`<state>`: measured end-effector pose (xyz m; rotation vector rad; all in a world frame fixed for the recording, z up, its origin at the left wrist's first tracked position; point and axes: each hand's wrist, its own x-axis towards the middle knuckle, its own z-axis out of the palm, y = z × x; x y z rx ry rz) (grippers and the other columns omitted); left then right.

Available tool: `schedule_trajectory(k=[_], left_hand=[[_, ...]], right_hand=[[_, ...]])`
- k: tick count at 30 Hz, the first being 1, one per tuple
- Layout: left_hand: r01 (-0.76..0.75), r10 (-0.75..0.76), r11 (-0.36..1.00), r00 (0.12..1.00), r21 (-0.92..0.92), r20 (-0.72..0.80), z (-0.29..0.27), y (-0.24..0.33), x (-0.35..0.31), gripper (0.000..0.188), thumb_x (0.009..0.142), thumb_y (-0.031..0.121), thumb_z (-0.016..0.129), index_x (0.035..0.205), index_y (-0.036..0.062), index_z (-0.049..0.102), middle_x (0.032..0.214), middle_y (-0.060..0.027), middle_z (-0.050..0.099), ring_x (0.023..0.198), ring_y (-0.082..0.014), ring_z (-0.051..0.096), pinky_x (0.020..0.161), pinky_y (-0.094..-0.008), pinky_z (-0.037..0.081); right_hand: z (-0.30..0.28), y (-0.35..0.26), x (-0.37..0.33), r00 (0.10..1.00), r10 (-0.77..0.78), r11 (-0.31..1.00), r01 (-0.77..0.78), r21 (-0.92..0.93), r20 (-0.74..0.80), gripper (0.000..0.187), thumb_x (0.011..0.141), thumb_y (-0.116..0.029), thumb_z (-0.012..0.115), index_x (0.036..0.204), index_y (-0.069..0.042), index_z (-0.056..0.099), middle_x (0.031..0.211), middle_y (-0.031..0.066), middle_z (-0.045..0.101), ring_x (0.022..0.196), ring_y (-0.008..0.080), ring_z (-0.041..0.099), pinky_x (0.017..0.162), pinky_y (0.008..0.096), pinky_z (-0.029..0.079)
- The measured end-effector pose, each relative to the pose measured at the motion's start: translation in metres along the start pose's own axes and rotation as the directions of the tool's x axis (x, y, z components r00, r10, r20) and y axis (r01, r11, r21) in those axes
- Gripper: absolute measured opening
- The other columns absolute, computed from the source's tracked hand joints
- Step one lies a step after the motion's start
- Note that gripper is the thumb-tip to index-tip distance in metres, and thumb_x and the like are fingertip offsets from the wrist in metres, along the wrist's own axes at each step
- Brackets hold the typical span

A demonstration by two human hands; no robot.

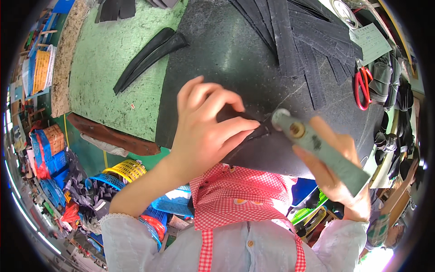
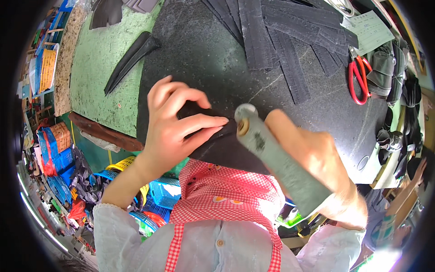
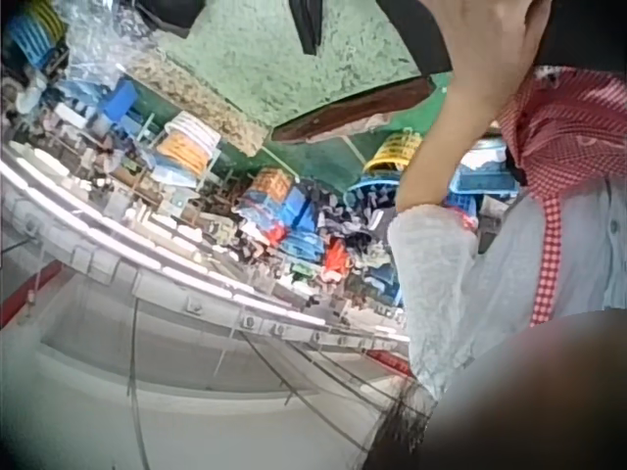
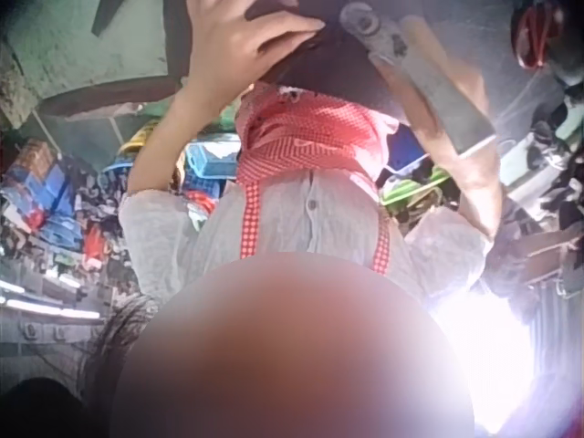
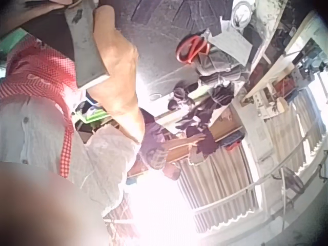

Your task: Hammering and flattening black leather strips on a workbench as part of shoe component preparation.

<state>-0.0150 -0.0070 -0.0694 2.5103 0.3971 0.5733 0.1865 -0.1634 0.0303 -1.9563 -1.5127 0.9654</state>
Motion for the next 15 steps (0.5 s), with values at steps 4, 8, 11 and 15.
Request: schedule_trajectory(k=[4,8,11,15], left_hand=[[-0.148,0.160,0.982,0.982,-0.114,0.103,0.003,-0.012,0.024,0.023,0.068,0.022,0.090,0.090,0.0257,0.084,0.104,0.0041,0.065,0.109,-0.0251,0.058,0.115,-0.0564,0.036],[-0.186,0.202,0.971,0.974,-0.150,0.102,0.002,-0.018,0.023,0.026,0.065,0.023,0.092,0.089,0.0267,0.083,0.100,0.0055,0.065,0.107,-0.0243,0.059,0.112,-0.0578,0.040],[-0.249,0.254,0.967,0.964,-0.062,0.078,0.001,-0.014,0.021,0.028,0.063,0.023,0.092,0.090,0.0264,0.083,0.097,0.0050,0.065,0.102,-0.0240,0.060,0.111,-0.0582,0.040],[-0.345,0.343,0.938,0.937,0.016,0.066,0.003,-0.011,0.020,0.024,0.068,0.023,0.083,0.092,0.0219,0.082,0.094,0.0041,0.068,0.097,-0.0205,0.062,0.109,-0.0571,0.044]], right_hand=[[0.014,0.004,-0.014,0.988,0.123,0.992,-0.126,0.028,0.091,0.016,0.098,-0.008,0.071,0.101,-0.002,0.057,0.073,0.0194,0.063,0.065,0.0425,0.068,0.056,0.0441,0.048],[0.015,0.015,-0.020,0.989,0.119,0.987,-0.127,0.099,0.084,0.017,0.098,-0.009,0.072,0.102,-0.001,0.057,0.071,0.0183,0.061,0.065,0.0427,0.069,0.055,0.0434,0.049],[0.013,0.011,-0.017,0.990,0.137,0.990,-0.137,-0.013,-0.023,0.020,0.096,-0.008,0.074,0.102,-0.001,0.056,0.070,0.0171,0.060,0.064,0.0418,0.069,0.054,0.0430,0.049],[0.016,0.016,-0.011,0.994,0.062,0.998,-0.060,-0.018,0.091,0.021,0.099,-0.017,0.067,0.108,-0.004,0.055,0.073,0.0181,0.063,0.070,0.0398,0.070,0.059,0.0499,0.054]])
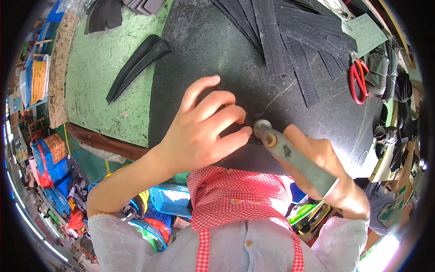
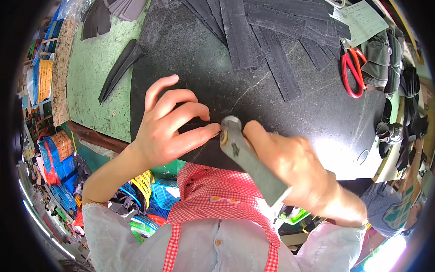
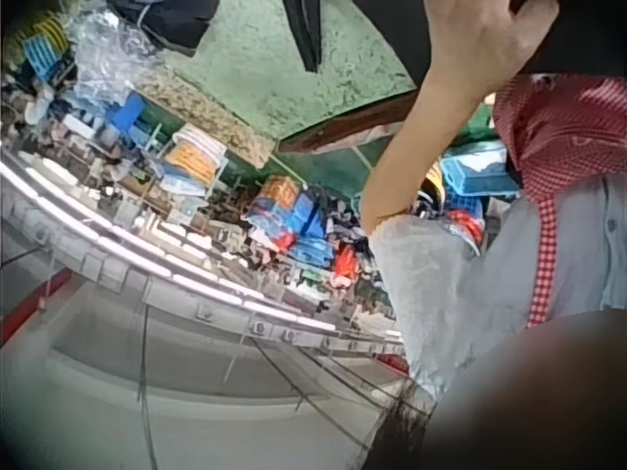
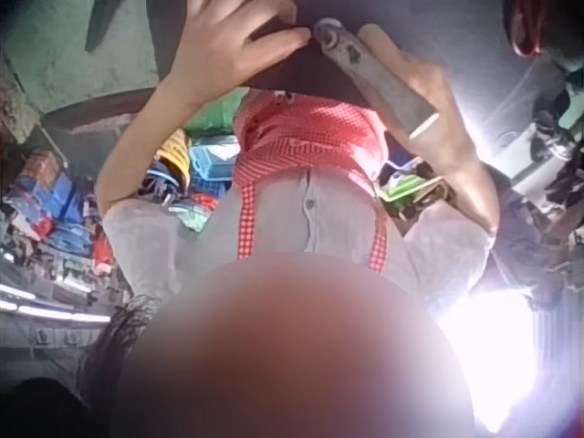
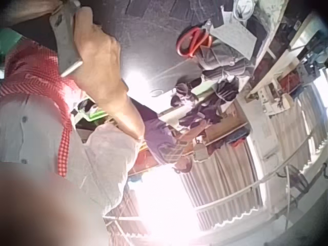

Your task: Hammering and flattening black leather strips on a workbench as part of shoe component preparation.

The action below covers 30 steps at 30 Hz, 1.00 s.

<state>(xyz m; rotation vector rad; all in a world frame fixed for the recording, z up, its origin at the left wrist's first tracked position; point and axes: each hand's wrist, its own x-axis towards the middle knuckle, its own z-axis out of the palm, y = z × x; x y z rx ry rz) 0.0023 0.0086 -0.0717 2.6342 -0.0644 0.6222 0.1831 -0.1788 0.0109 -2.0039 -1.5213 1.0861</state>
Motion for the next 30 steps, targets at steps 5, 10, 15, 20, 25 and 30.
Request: schedule_trajectory(k=[5,10,15,20,25,30], left_hand=[[0.063,-0.063,0.998,0.998,-0.032,0.000,-0.003,-0.003,0.002,0.027,0.066,0.024,0.087,0.092,0.0222,0.081,0.097,0.0043,0.067,0.101,-0.0236,0.061,0.106,-0.0559,0.044],[0.073,-0.072,0.996,0.997,-0.057,0.015,-0.007,-0.004,-0.008,0.025,0.065,0.021,0.089,0.088,0.0233,0.079,0.097,0.0040,0.065,0.102,-0.0253,0.061,0.104,-0.0559,0.044],[0.202,-0.202,0.977,0.979,-0.062,0.012,-0.017,-0.005,-0.007,0.029,0.064,0.020,0.089,0.092,0.0242,0.080,0.098,0.0045,0.065,0.102,-0.0252,0.061,0.104,-0.0565,0.044],[0.040,-0.040,0.999,0.999,0.031,-0.004,-0.012,-0.003,-0.023,0.028,0.065,0.020,0.089,0.091,0.0236,0.079,0.100,0.0045,0.066,0.104,-0.0249,0.061,0.106,-0.0561,0.044],[0.170,-0.169,0.982,0.985,-0.076,0.014,-0.024,-0.016,-0.030,0.028,0.066,0.023,0.089,0.091,0.0259,0.079,0.102,0.0037,0.065,0.107,-0.0257,0.060,0.106,-0.0555,0.043],[0.112,-0.112,0.993,0.994,0.031,-0.015,-0.026,-0.008,-0.034,0.028,0.067,0.023,0.090,0.093,0.0264,0.079,0.104,0.0018,0.065,0.106,-0.0283,0.059,0.103,-0.0551,0.043]], right_hand=[[0.003,-0.005,0.001,0.996,-0.074,0.990,0.068,-0.124,-0.046,0.016,0.100,-0.015,0.065,0.106,-0.004,0.055,0.073,0.0158,0.064,0.069,0.0368,0.071,0.056,0.0476,0.055],[-0.002,-0.005,0.011,0.992,-0.110,0.982,0.100,-0.158,-0.057,0.016,0.100,-0.015,0.066,0.105,-0.003,0.056,0.075,0.0147,0.064,0.067,0.0373,0.070,0.056,0.0474,0.055],[0.001,-0.008,0.009,0.993,-0.113,0.984,0.115,-0.139,0.027,0.016,0.101,-0.016,0.065,0.106,-0.004,0.057,0.072,0.0153,0.063,0.066,0.0373,0.069,0.056,0.0485,0.053],[-0.002,-0.016,0.017,0.978,-0.200,0.964,0.185,-0.190,-0.064,0.016,0.101,-0.013,0.065,0.107,-0.002,0.056,0.070,0.0164,0.063,0.062,0.0369,0.068,0.054,0.0487,0.053],[0.000,-0.016,0.025,0.987,-0.145,0.978,0.154,-0.138,0.073,0.017,0.100,-0.015,0.066,0.103,-0.003,0.055,0.070,0.0159,0.064,0.064,0.0379,0.070,0.054,0.0498,0.054],[0.012,-0.023,0.026,0.983,-0.157,0.974,0.170,-0.148,0.096,0.018,0.101,-0.018,0.065,0.104,-0.004,0.053,0.071,0.0155,0.064,0.066,0.0391,0.068,0.056,0.0511,0.054]])
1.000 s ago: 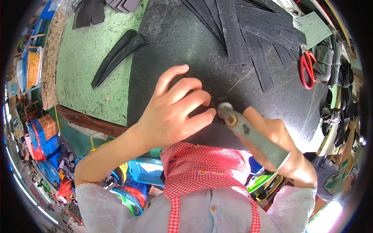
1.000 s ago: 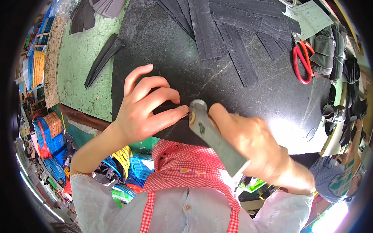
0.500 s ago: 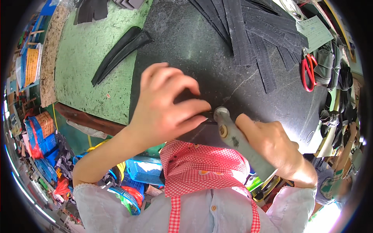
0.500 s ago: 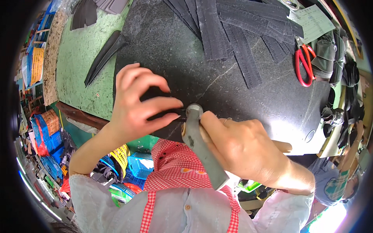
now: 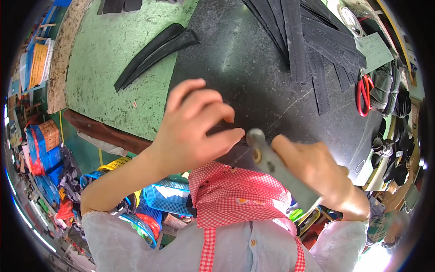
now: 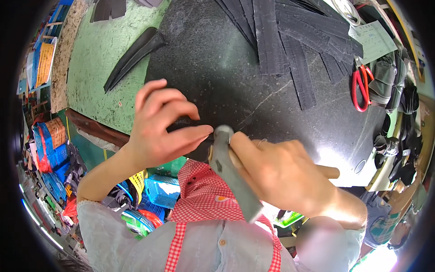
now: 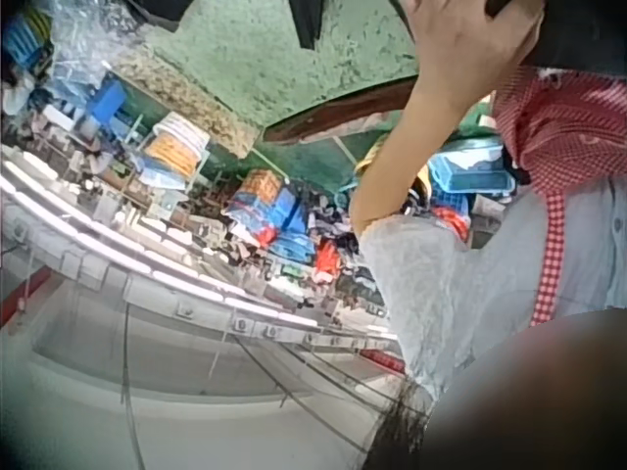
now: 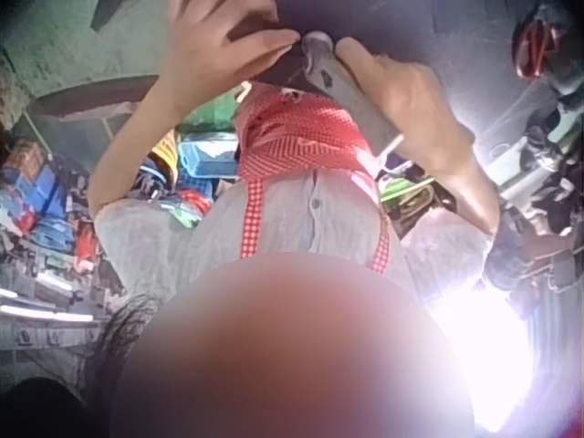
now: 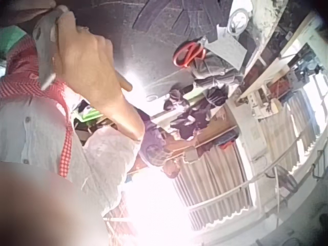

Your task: Hammering and flattening black leather strips on a workbench as part of shoe component preparation.

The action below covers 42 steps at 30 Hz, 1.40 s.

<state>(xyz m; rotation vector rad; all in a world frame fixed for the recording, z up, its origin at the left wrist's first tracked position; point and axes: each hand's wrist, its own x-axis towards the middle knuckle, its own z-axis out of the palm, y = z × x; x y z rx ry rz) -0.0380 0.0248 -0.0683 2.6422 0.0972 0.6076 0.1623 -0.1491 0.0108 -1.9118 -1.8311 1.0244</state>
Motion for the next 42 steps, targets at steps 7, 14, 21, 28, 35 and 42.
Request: schedule_trajectory(k=[7,14,21,28,35,42], left_hand=[[-0.022,0.026,0.996,0.998,0.091,-0.048,-0.001,-0.002,-0.018,0.029,0.069,0.024,0.088,0.097,0.0296,0.080,0.103,0.0056,0.067,0.105,-0.0213,0.061,0.107,-0.0546,0.044],[0.037,-0.036,0.997,0.999,0.067,-0.019,-0.006,-0.003,-0.021,0.028,0.070,0.024,0.086,0.097,0.0283,0.080,0.102,0.0081,0.066,0.104,-0.0213,0.058,0.104,-0.0498,0.041],[0.063,-0.063,0.998,0.998,0.031,-0.003,-0.017,-0.008,-0.030,0.029,0.067,0.023,0.088,0.094,0.0281,0.079,0.104,0.0060,0.065,0.105,-0.0256,0.056,0.095,-0.0496,0.040],[0.011,0.002,0.991,0.995,0.133,-0.095,-0.017,-0.013,-0.038,0.030,0.068,0.022,0.088,0.096,0.0273,0.079,0.101,0.0066,0.066,0.104,-0.0238,0.059,0.094,-0.0473,0.042],[0.012,-0.003,0.992,0.998,0.123,-0.067,-0.033,-0.024,-0.048,0.032,0.066,0.022,0.089,0.097,0.0275,0.080,0.097,0.0072,0.065,0.101,-0.0221,0.059,0.090,-0.0430,0.042],[0.102,-0.100,0.994,0.993,0.038,-0.056,-0.038,-0.036,-0.058,0.034,0.064,0.021,0.089,0.097,0.0260,0.080,0.099,0.0065,0.066,0.098,-0.0226,0.060,0.090,-0.0421,0.043]], right_hand=[[-0.011,-0.006,0.009,0.997,-0.066,0.997,0.065,-0.040,-0.037,0.017,0.102,-0.017,0.064,0.106,-0.004,0.053,0.071,0.0151,0.062,0.065,0.0402,0.068,0.057,0.0517,0.052],[-0.003,-0.017,0.018,0.999,-0.032,0.998,0.033,-0.061,0.016,0.019,0.101,-0.017,0.066,0.104,-0.003,0.053,0.071,0.0159,0.064,0.065,0.0406,0.068,0.054,0.0526,0.052],[-0.003,-0.021,0.028,0.998,-0.043,0.998,0.045,-0.038,0.044,0.017,0.102,-0.016,0.064,0.105,-0.004,0.053,0.071,0.0168,0.066,0.063,0.0432,0.067,0.054,0.0553,0.051],[-0.002,-0.030,0.037,0.998,-0.050,0.997,0.052,-0.058,0.028,0.017,0.104,-0.017,0.061,0.108,-0.004,0.051,0.075,0.0188,0.067,0.066,0.0446,0.067,0.058,0.0566,0.051],[0.000,-0.037,0.049,0.998,-0.030,0.999,0.032,-0.037,0.060,0.017,0.104,-0.017,0.062,0.105,-0.004,0.051,0.075,0.0206,0.066,0.068,0.0470,0.067,0.059,0.0578,0.051],[0.004,-0.040,0.063,0.995,-0.066,0.998,0.068,-0.018,0.076,0.020,0.103,-0.018,0.063,0.104,-0.003,0.050,0.074,0.0184,0.065,0.066,0.0455,0.066,0.057,0.0572,0.051]])
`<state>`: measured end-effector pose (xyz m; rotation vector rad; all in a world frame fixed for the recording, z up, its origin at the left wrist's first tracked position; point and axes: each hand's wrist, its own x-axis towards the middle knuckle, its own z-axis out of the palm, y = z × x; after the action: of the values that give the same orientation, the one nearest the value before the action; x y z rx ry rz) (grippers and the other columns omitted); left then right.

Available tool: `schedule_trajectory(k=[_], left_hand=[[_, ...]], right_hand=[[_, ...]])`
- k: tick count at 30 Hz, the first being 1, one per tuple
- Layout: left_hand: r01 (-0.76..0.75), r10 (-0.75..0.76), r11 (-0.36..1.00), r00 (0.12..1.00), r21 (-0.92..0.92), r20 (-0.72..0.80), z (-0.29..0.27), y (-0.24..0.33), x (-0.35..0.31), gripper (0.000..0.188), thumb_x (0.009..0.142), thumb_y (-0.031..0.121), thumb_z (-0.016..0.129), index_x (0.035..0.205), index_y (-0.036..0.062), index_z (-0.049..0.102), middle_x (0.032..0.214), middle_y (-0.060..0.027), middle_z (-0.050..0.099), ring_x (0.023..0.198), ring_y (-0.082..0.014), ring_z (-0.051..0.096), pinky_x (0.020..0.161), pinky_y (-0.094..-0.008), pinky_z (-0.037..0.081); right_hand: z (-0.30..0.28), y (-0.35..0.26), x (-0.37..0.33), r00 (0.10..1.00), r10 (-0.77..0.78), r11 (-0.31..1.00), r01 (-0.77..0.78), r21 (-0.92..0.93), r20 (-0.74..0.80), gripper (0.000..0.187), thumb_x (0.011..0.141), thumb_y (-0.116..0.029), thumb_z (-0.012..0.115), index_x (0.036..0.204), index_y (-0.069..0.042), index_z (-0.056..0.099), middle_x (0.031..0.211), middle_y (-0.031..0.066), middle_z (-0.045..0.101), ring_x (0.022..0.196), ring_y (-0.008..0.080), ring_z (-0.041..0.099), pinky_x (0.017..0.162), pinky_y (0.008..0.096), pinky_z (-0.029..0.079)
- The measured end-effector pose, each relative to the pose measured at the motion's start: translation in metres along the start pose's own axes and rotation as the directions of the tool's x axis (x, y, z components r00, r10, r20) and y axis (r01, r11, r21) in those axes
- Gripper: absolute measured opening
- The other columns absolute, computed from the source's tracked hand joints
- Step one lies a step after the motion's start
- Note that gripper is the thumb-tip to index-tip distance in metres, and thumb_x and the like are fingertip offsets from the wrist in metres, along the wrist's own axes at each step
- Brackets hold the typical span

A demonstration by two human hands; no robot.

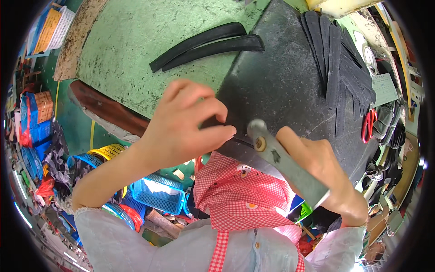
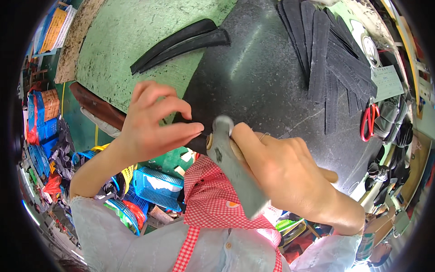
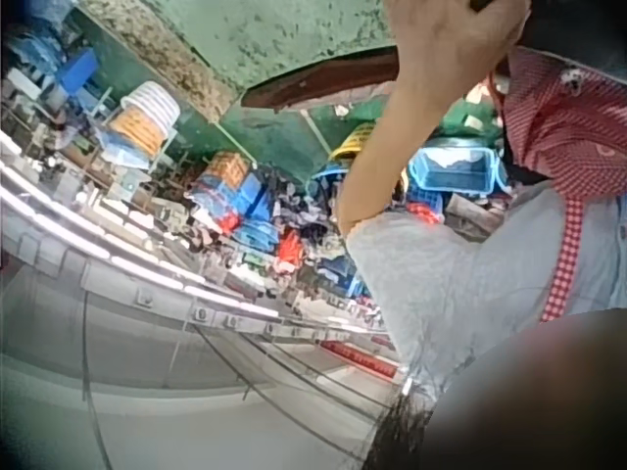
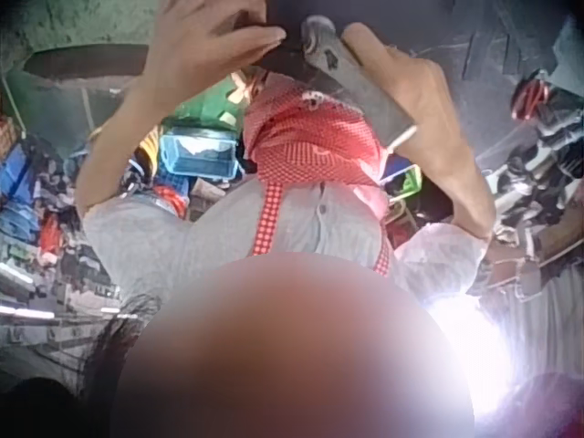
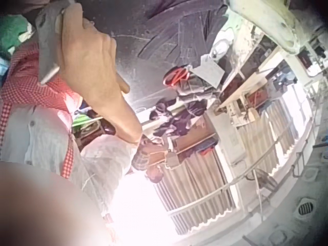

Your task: Hammering and flattening black leather strips on a workbench as part of shoe component preparation.

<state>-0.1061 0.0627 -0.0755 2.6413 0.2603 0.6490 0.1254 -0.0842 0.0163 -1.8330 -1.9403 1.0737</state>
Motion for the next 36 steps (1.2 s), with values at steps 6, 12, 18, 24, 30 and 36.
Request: schedule_trajectory(k=[6,12,18,24,30,36], left_hand=[[0.063,-0.063,0.995,0.998,-0.072,0.011,-0.008,-0.010,-0.001,0.031,0.067,0.021,0.089,0.097,0.0252,0.080,0.098,0.0056,0.066,0.099,-0.0239,0.060,0.089,-0.0452,0.044],[0.048,-0.049,0.998,0.998,-0.050,-0.028,-0.009,-0.011,-0.005,0.028,0.068,0.021,0.090,0.094,0.0252,0.080,0.100,0.0059,0.066,0.099,-0.0254,0.059,0.087,-0.0443,0.042],[0.012,-0.015,0.999,0.998,-0.053,-0.055,-0.012,-0.013,-0.009,0.030,0.066,0.021,0.090,0.094,0.0246,0.080,0.099,0.0052,0.066,0.097,-0.0249,0.059,0.085,-0.0449,0.043],[-0.197,0.204,0.960,0.979,-0.198,0.011,0.000,0.010,-0.022,0.030,0.072,0.019,0.076,0.101,0.0116,0.077,0.104,-0.0040,0.069,0.101,-0.0249,0.066,0.085,-0.0381,0.055],[-0.152,0.139,0.968,0.987,-0.199,-0.079,0.036,0.059,-0.023,0.034,0.076,0.014,0.074,0.110,0.0132,0.076,0.117,-0.0076,0.068,0.109,-0.0262,0.066,0.094,-0.0410,0.057],[0.149,-0.141,0.987,0.983,0.061,-0.121,0.010,0.008,0.011,0.030,0.073,0.011,0.080,0.101,0.0198,0.081,0.105,-0.0025,0.065,0.098,-0.0272,0.063,0.084,-0.0410,0.050]], right_hand=[[0.001,-0.006,0.008,0.995,-0.003,0.999,0.008,-0.048,0.102,0.020,0.102,-0.018,0.065,0.107,-0.004,0.051,0.074,0.0172,0.065,0.067,0.0430,0.068,0.056,0.0548,0.051],[0.006,-0.013,0.017,0.990,0.029,0.999,-0.025,-0.031,0.138,0.018,0.102,-0.016,0.062,0.108,-0.005,0.049,0.079,0.0209,0.067,0.070,0.0460,0.067,0.060,0.0579,0.051],[0.005,-0.010,0.018,0.999,-0.032,0.999,0.032,-0.013,0.017,0.018,0.102,-0.015,0.061,0.108,-0.005,0.049,0.078,0.0202,0.067,0.071,0.0451,0.068,0.059,0.0560,0.052],[0.010,-0.013,0.027,0.996,-0.031,0.999,0.034,-0.030,0.087,0.021,0.099,-0.015,0.062,0.110,-0.003,0.049,0.075,0.0231,0.068,0.071,0.0459,0.069,0.064,0.0578,0.054],[0.011,-0.016,0.036,0.998,-0.003,0.994,-0.005,0.109,0.068,0.025,0.093,-0.010,0.064,0.111,0.000,0.049,0.076,0.0273,0.066,0.078,0.0511,0.067,0.069,0.0587,0.053],[-0.007,0.048,-0.014,0.905,-0.153,0.987,0.159,-0.017,-0.396,0.029,0.102,-0.005,0.066,0.130,-0.002,0.064,0.109,0.0197,0.068,0.088,0.0391,0.070,0.077,0.0393,0.057]])
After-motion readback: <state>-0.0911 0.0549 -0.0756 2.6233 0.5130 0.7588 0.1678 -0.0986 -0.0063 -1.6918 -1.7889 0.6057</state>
